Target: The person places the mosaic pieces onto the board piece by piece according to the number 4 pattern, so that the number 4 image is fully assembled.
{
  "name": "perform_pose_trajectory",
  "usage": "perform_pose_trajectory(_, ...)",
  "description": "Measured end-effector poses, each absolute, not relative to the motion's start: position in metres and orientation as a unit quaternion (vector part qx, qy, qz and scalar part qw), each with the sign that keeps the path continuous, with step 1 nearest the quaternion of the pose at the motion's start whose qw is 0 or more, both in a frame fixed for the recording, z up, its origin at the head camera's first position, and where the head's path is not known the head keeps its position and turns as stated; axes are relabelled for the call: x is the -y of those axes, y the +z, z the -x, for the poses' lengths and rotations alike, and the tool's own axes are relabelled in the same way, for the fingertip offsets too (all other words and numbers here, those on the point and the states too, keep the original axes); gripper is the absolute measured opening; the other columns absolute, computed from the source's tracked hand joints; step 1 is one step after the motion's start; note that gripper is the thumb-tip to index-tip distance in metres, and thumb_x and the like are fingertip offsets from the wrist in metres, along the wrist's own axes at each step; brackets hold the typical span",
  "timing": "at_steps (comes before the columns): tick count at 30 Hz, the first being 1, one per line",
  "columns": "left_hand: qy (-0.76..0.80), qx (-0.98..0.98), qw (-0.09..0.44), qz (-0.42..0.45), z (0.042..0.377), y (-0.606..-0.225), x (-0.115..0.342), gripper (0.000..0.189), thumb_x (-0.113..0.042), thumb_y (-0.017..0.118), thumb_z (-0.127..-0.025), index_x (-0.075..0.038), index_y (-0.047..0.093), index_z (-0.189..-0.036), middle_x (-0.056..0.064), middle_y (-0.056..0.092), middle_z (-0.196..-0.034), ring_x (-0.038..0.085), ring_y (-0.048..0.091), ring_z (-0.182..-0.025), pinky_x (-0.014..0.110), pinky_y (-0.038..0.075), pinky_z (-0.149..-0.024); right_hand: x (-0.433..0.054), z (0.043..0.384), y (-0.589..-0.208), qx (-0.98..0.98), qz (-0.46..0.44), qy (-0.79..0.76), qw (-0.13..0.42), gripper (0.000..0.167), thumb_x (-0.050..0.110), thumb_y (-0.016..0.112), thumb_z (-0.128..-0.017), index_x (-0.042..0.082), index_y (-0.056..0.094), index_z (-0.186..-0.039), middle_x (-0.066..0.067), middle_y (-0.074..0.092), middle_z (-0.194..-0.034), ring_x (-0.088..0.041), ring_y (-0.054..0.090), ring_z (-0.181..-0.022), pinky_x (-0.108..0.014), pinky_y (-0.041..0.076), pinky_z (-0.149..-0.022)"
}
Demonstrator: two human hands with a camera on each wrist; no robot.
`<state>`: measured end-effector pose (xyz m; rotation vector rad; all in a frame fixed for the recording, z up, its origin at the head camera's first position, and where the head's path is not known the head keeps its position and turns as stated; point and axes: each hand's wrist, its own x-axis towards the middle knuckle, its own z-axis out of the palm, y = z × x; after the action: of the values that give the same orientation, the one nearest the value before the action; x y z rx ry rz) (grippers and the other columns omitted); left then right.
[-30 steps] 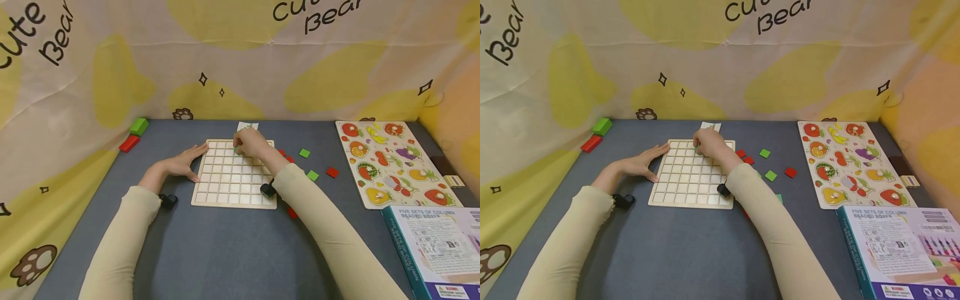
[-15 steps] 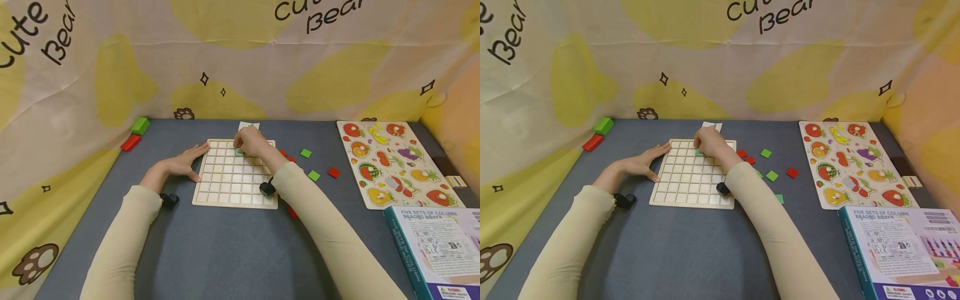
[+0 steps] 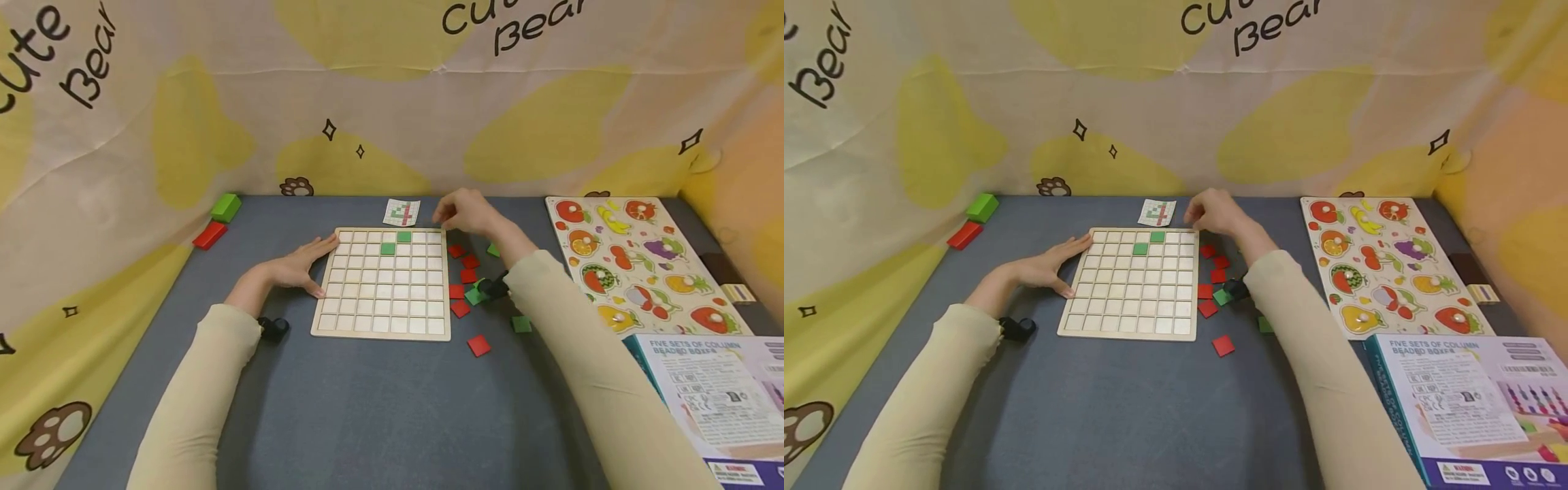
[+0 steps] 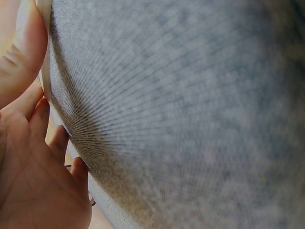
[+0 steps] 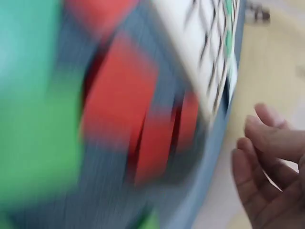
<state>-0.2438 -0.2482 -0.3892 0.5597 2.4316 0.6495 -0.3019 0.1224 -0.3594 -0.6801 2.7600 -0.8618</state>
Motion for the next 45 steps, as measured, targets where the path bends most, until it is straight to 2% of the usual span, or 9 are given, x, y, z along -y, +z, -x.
perform_pose_trajectory(3,0.241,-0.907,0.278,-0.205,0.244,-0.39,0.25,0.118,-0.021,0.083,-0.077,-0.014,0.001,-0.161,0.012,-0.008,-0.169,0.039,-0.014,-0.155,0.066,-0.005,-0.121,-0.16,0.306,-0.358,-0.92,0.224,-0.293,0.132,0.018,-0.004,0.068,-0.086,0.0,0.073,-0.103,-0.019,0.072,-0.103,-0.026,0.066,-0.092,-0.027,0.052,-0.074)
perform_pose_trajectory(6,0.243,-0.907,0.278,-0.203,0.244,-0.391,0.252,0.118,-0.022,0.084,-0.077,-0.014,0.001,-0.161,0.012,-0.007,-0.169,0.039,-0.014,-0.155,0.066,-0.005,-0.121,-0.188,0.309,-0.357,-0.904,0.215,-0.302,0.214,0.026,-0.008,0.065,-0.085,-0.004,0.069,-0.11,-0.021,0.066,-0.106,-0.025,0.06,-0.093,-0.022,0.049,-0.071)
perform_pose_trajectory(9,0.245,-0.907,0.277,-0.203,0.244,-0.391,0.253,0.119,-0.024,0.085,-0.076,-0.015,0.002,-0.161,0.011,-0.007,-0.169,0.039,-0.013,-0.155,0.066,-0.005,-0.121,-0.203,0.309,-0.357,-0.884,0.209,-0.296,0.297,0.036,-0.01,0.064,-0.082,-0.004,0.065,-0.118,-0.018,0.058,-0.109,-0.025,0.049,-0.096,-0.024,0.046,-0.07)
perform_pose_trajectory(12,0.247,-0.905,0.275,-0.21,0.244,-0.392,0.252,0.119,-0.024,0.085,-0.076,-0.013,0.001,-0.161,0.013,-0.007,-0.169,0.04,-0.014,-0.155,0.067,-0.005,-0.12,-0.21,0.307,-0.359,-0.875,0.219,-0.28,0.33,0.043,-0.011,0.069,-0.078,-0.002,0.065,-0.12,-0.015,0.053,-0.108,-0.026,0.043,-0.097,-0.026,0.043,-0.071)
perform_pose_trajectory(21,0.25,-0.903,0.272,-0.22,0.244,-0.391,0.25,0.119,-0.023,0.084,-0.076,-0.011,0.001,-0.16,0.015,-0.007,-0.168,0.043,-0.014,-0.154,0.068,-0.006,-0.119,-0.211,0.307,-0.367,-0.906,0.248,-0.231,0.254,0.03,0.0,0.082,-0.074,0.002,0.071,-0.103,-0.014,0.058,-0.096,-0.024,0.049,-0.091,-0.029,0.041,-0.073)
perform_pose_trajectory(28,0.245,-0.906,0.272,-0.212,0.242,-0.389,0.251,0.118,-0.021,0.084,-0.076,-0.013,0.002,-0.161,0.013,-0.006,-0.169,0.041,-0.013,-0.155,0.068,-0.003,-0.12,-0.2,0.304,-0.365,-0.94,0.221,-0.204,0.162,0.023,0.011,0.084,-0.075,0.006,0.065,-0.087,-0.006,0.064,-0.081,-0.017,0.054,-0.074,-0.028,0.042,-0.068)
perform_pose_trajectory(35,0.223,-0.914,0.267,-0.209,0.243,-0.389,0.247,0.117,-0.019,0.084,-0.075,-0.013,0.005,-0.161,0.011,-0.005,-0.169,0.041,-0.009,-0.155,0.067,0.002,-0.121,-0.147,0.298,-0.365,-0.93,0.21,-0.294,0.072,0.019,0.011,0.083,-0.077,0.006,0.068,-0.088,-0.007,0.067,-0.079,-0.016,0.059,-0.069,-0.028,0.047,-0.065)
perform_pose_trajectory(40,0.235,-0.91,0.264,-0.218,0.24,-0.385,0.246,0.116,-0.021,0.084,-0.075,-0.013,0.006,-0.161,0.01,-0.005,-0.169,0.042,-0.009,-0.155,0.067,0.001,-0.121,-0.094,0.287,-0.368,-0.91,0.229,-0.338,0.072,0.018,0.013,0.081,-0.081,0.008,0.069,-0.094,-0.008,0.068,-0.089,-0.021,0.06,-0.083,-0.034,0.049,-0.079)
perform_pose_trajectory(45,0.244,-0.906,0.264,-0.222,0.238,-0.382,0.247,0.117,-0.022,0.085,-0.073,-0.014,0.007,-0.161,0.009,-0.005,-0.169,0.042,-0.01,-0.154,0.069,0.001,-0.12,-0.049,0.277,-0.371,-0.894,0.246,-0.361,0.099,0.013,0.013,0.077,-0.086,0.009,0.073,-0.098,-0.007,0.07,-0.092,-0.023,0.063,-0.088,-0.037,0.05,-0.087)
